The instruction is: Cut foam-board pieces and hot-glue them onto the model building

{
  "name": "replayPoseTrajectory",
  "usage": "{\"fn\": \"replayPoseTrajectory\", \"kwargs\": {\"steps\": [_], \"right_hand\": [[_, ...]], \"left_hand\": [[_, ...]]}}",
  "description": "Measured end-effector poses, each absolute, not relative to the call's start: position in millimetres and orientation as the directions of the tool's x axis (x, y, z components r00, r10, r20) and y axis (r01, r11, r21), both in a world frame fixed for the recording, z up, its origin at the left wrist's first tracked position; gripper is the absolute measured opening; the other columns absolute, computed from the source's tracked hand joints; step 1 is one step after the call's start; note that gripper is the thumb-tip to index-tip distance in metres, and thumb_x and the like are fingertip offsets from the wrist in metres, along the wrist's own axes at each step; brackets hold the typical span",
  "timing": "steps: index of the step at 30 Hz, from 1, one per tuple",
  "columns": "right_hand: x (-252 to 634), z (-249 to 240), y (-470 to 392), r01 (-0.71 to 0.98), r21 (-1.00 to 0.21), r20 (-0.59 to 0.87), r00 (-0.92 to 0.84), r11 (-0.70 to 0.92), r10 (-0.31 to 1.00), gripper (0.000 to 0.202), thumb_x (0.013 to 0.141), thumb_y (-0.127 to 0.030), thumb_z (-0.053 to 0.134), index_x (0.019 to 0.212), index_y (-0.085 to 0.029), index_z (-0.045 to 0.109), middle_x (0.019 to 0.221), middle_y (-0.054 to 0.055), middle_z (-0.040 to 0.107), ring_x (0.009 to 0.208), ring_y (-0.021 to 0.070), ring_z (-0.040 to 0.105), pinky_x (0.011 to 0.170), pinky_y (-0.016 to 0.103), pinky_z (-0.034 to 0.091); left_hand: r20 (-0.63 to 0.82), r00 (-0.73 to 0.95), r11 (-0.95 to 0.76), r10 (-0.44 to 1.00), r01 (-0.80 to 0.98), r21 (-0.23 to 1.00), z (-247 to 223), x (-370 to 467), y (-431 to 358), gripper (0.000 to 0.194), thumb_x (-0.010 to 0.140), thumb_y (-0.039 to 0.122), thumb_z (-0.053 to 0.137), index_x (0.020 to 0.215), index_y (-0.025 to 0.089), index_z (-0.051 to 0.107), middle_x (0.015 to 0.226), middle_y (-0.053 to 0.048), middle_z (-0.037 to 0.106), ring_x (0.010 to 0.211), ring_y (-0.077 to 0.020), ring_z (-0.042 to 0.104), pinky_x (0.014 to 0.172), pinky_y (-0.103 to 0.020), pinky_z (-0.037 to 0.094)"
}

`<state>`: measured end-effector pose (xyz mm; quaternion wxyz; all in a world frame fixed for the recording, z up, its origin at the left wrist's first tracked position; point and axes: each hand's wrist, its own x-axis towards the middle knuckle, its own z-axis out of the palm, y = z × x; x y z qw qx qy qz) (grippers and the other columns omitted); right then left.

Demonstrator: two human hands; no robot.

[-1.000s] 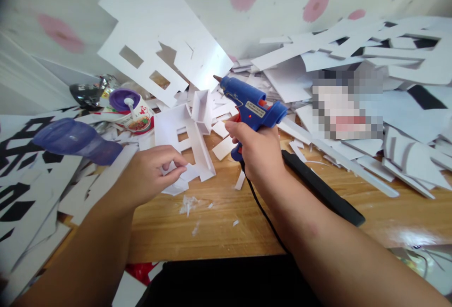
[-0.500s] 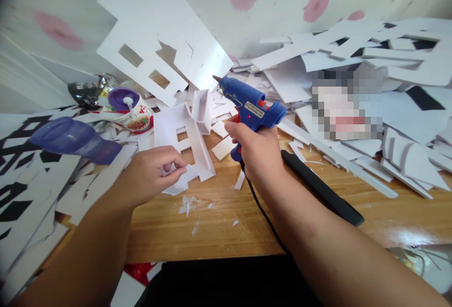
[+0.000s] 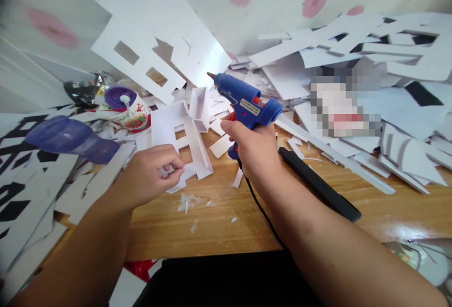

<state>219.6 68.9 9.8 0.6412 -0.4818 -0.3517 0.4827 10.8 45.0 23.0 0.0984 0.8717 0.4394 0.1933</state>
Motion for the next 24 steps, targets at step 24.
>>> {"fn": "replayPoseTrajectory", "kwargs": {"steps": [24], "right_hand": [[221, -1, 70, -0.161, -0.977, 0.1, 0.225, 0.138, 0.969, 0.012, 0.068, -0.028, 0.07, 0.072, -0.02, 0.062, 0.063, -0.001, 0.056, 0.06, 0.0146, 0.056, 0.048, 0.027, 0.042]], "left_hand": [[0.141, 0.534, -0.54, 0.834, 0.734, 0.412, 24, 10, 52, 0.01, 0.074, 0.012, 0.051, 0.066, 0.019, 0.052, 0.067, 0.003, 0.054, 0.061, -0.01, 0.051, 0.059, -0.024, 0.039]]}}
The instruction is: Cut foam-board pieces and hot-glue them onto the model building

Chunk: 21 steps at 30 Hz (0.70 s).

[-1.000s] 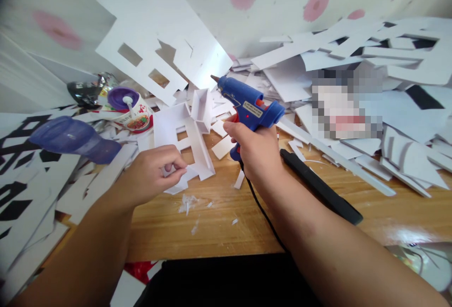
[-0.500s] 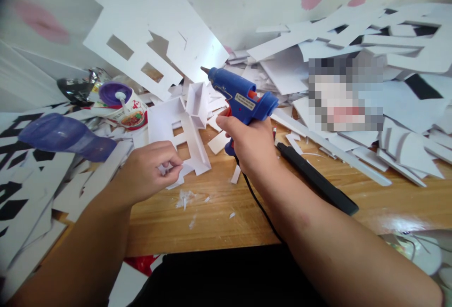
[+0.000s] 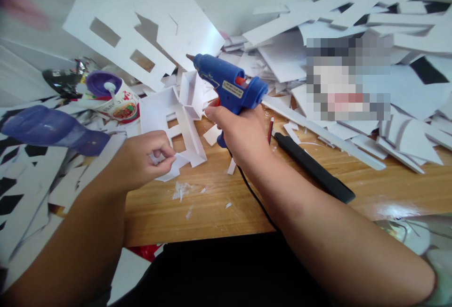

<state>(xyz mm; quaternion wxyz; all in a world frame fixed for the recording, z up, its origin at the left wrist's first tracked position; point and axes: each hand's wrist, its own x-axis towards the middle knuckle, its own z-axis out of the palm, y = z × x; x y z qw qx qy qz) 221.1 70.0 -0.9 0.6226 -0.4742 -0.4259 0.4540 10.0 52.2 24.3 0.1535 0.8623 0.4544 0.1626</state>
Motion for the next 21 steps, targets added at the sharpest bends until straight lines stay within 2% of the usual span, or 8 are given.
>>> {"fn": "replayPoseTrajectory", "kwargs": {"steps": [11, 17, 21], "right_hand": [[223.1, 3.1, 68.8, -0.095, -0.982, 0.143, 0.2, 0.164, 0.969, 0.013, 0.071, -0.029, 0.066, 0.075, -0.019, 0.06, 0.069, -0.001, 0.059, 0.063, 0.0136, 0.056, 0.052, 0.027, 0.043], [222.7, 4.1, 66.9, -0.095, -0.99, 0.089, 0.172, 0.107, 0.981, 0.013, 0.072, -0.033, 0.065, 0.076, -0.021, 0.06, 0.07, 0.0, 0.058, 0.062, 0.0138, 0.054, 0.044, 0.024, 0.039], [221.6, 3.2, 66.5, -0.124, -0.985, 0.099, 0.19, 0.124, 0.977, 0.014, 0.07, -0.033, 0.068, 0.075, -0.021, 0.062, 0.068, -0.001, 0.058, 0.061, 0.0142, 0.054, 0.044, 0.024, 0.038]], "left_hand": [[0.107, 0.515, -0.512, 0.85, 0.765, 0.39, 22.3, 9.6, 55.2, 0.01, 0.074, 0.019, 0.053, 0.064, 0.019, 0.052, 0.066, 0.002, 0.056, 0.059, -0.0102, 0.051, 0.057, -0.025, 0.038], [0.11, 0.49, -0.486, 0.865, 0.762, 0.428, 21.8, 10.6, 53.6, 0.009, 0.073, 0.019, 0.054, 0.064, 0.02, 0.052, 0.066, 0.002, 0.058, 0.059, -0.0107, 0.051, 0.057, -0.025, 0.039], [0.102, 0.479, -0.471, 0.872, 0.763, 0.443, 21.8, 10.2, 53.6, 0.008, 0.072, 0.019, 0.055, 0.065, 0.02, 0.054, 0.066, 0.002, 0.058, 0.059, -0.0101, 0.051, 0.056, -0.024, 0.038]]}}
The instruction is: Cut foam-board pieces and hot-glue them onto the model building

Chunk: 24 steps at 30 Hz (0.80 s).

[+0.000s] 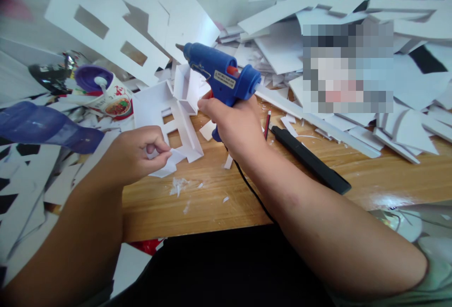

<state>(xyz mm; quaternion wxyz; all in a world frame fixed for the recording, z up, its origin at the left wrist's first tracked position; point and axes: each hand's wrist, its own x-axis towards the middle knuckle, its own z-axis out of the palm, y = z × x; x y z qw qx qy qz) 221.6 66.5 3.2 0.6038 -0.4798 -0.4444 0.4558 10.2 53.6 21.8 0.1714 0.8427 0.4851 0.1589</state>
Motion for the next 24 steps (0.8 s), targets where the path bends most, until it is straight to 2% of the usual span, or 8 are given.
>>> {"fn": "replayPoseTrajectory", "kwargs": {"steps": [11, 17, 24], "right_hand": [[220, -1, 69, -0.143, -0.968, 0.172, 0.212, 0.205, 0.962, 0.01, 0.07, -0.029, 0.069, 0.071, -0.021, 0.064, 0.07, -0.002, 0.061, 0.064, 0.0135, 0.056, 0.057, 0.028, 0.044], [220, -2, 69, -0.11, -0.978, 0.152, 0.214, 0.179, 0.965, 0.013, 0.07, -0.032, 0.069, 0.076, -0.022, 0.062, 0.073, -0.002, 0.06, 0.062, 0.0132, 0.054, 0.061, 0.031, 0.049], [220, -3, 68, -0.081, -0.985, 0.133, 0.178, 0.15, 0.975, 0.01, 0.072, -0.03, 0.067, 0.075, -0.023, 0.061, 0.07, -0.001, 0.058, 0.059, 0.0129, 0.052, 0.055, 0.029, 0.047]], "left_hand": [[0.087, 0.512, -0.492, 0.855, 0.746, 0.448, 24, 10, 55, 0.014, 0.082, 0.021, 0.055, 0.068, 0.019, 0.055, 0.068, 0.003, 0.058, 0.062, -0.0101, 0.053, 0.06, -0.024, 0.04], [0.207, 0.494, -0.534, 0.844, 0.738, 0.413, 39, -9, 53, 0.016, 0.09, 0.025, 0.051, 0.078, 0.02, 0.061, 0.077, 0.001, 0.062, 0.071, -0.0115, 0.056, 0.065, -0.025, 0.041], [-0.027, 0.535, -0.49, 0.845, 0.793, 0.361, 47, -25, 58, 0.017, 0.084, 0.028, 0.053, 0.074, 0.021, 0.064, 0.074, 0.002, 0.065, 0.068, -0.0128, 0.058, 0.064, -0.025, 0.041]]}}
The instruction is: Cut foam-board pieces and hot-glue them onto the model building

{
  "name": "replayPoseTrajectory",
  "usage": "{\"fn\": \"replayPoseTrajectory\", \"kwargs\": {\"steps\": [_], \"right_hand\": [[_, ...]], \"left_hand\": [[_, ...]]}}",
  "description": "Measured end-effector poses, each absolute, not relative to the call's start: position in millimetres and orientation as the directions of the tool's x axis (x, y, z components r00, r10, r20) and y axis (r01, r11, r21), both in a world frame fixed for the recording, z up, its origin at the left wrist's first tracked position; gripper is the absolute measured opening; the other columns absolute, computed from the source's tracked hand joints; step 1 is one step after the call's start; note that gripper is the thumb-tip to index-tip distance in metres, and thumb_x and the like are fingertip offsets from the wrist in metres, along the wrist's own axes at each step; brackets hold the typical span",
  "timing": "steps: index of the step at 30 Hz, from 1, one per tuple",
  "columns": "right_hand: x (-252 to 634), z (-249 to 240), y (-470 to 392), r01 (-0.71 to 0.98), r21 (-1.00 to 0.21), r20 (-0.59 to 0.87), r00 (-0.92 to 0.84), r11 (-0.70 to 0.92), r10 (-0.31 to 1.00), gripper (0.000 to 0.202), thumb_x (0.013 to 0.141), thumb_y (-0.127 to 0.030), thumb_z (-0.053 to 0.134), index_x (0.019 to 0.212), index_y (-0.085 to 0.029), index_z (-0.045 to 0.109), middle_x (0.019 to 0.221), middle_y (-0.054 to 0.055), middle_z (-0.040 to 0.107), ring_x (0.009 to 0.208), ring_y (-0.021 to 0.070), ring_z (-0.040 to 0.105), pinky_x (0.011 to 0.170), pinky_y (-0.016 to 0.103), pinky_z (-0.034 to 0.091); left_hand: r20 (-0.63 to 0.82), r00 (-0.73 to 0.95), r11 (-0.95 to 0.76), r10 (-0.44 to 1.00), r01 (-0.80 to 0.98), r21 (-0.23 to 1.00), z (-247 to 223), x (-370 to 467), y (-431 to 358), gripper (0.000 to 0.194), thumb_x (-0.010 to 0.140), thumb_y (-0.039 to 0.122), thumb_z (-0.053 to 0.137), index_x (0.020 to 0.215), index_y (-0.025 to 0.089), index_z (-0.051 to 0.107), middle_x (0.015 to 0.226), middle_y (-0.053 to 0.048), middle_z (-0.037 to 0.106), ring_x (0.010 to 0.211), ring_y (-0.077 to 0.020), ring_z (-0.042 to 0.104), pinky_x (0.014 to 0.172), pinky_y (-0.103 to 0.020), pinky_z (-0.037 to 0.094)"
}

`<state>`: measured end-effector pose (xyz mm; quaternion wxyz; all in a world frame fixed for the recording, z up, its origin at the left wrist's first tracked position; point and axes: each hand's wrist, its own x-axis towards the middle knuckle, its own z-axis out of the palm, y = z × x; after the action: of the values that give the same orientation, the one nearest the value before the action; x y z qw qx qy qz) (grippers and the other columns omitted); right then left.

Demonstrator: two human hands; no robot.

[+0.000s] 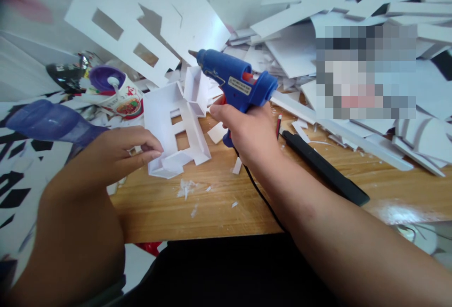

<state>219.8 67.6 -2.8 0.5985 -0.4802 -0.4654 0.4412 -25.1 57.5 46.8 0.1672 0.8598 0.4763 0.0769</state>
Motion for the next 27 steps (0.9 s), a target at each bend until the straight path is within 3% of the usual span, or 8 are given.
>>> {"fn": "replayPoseTrajectory", "kwargs": {"steps": [8, 17, 23, 27], "right_hand": [[218, -1, 67, -0.15, -0.976, 0.128, 0.195, 0.158, 0.972, 0.012, 0.069, -0.028, 0.07, 0.071, -0.022, 0.061, 0.062, -0.003, 0.053, 0.058, 0.0126, 0.05, 0.057, 0.031, 0.048], [218, -4, 67, -0.106, -0.982, 0.133, 0.192, 0.155, 0.972, 0.011, 0.07, -0.03, 0.069, 0.073, -0.022, 0.062, 0.067, -0.002, 0.057, 0.06, 0.014, 0.054, 0.055, 0.03, 0.047], [208, -7, 60, -0.082, -0.993, 0.075, 0.109, 0.084, 0.991, 0.013, 0.072, -0.031, 0.07, 0.075, -0.021, 0.062, 0.069, -0.001, 0.061, 0.06, 0.0141, 0.057, 0.05, 0.026, 0.044], [208, -5, 58, -0.077, -0.994, 0.081, 0.037, 0.083, 0.996, 0.022, 0.073, -0.038, 0.072, 0.082, -0.02, 0.063, 0.065, -0.002, 0.061, 0.058, 0.0135, 0.057, 0.051, 0.026, 0.045]], "left_hand": [[-0.088, 0.5, -0.444, 0.861, 0.825, 0.35, 41, -20, 56, 0.013, 0.082, 0.026, 0.053, 0.076, 0.023, 0.065, 0.067, 0.005, 0.064, 0.063, -0.0111, 0.057, 0.059, -0.022, 0.038], [-0.062, 0.482, -0.424, 0.874, 0.82, 0.384, 37, -16, 54, 0.009, 0.078, 0.029, 0.062, 0.072, 0.022, 0.064, 0.066, 0.004, 0.064, 0.061, -0.011, 0.057, 0.058, -0.021, 0.039], [-0.072, 0.516, -0.454, 0.854, 0.806, 0.38, 40, -21, 55, 0.008, 0.078, 0.028, 0.062, 0.073, 0.023, 0.064, 0.069, 0.004, 0.065, 0.065, -0.0123, 0.059, 0.06, -0.023, 0.04], [-0.025, 0.401, -0.371, 0.916, 0.868, 0.331, 46, -17, 38, 0.009, 0.081, 0.03, 0.061, 0.077, 0.023, 0.066, 0.073, 0.002, 0.067, 0.067, -0.0142, 0.06, 0.061, -0.025, 0.041]]}}
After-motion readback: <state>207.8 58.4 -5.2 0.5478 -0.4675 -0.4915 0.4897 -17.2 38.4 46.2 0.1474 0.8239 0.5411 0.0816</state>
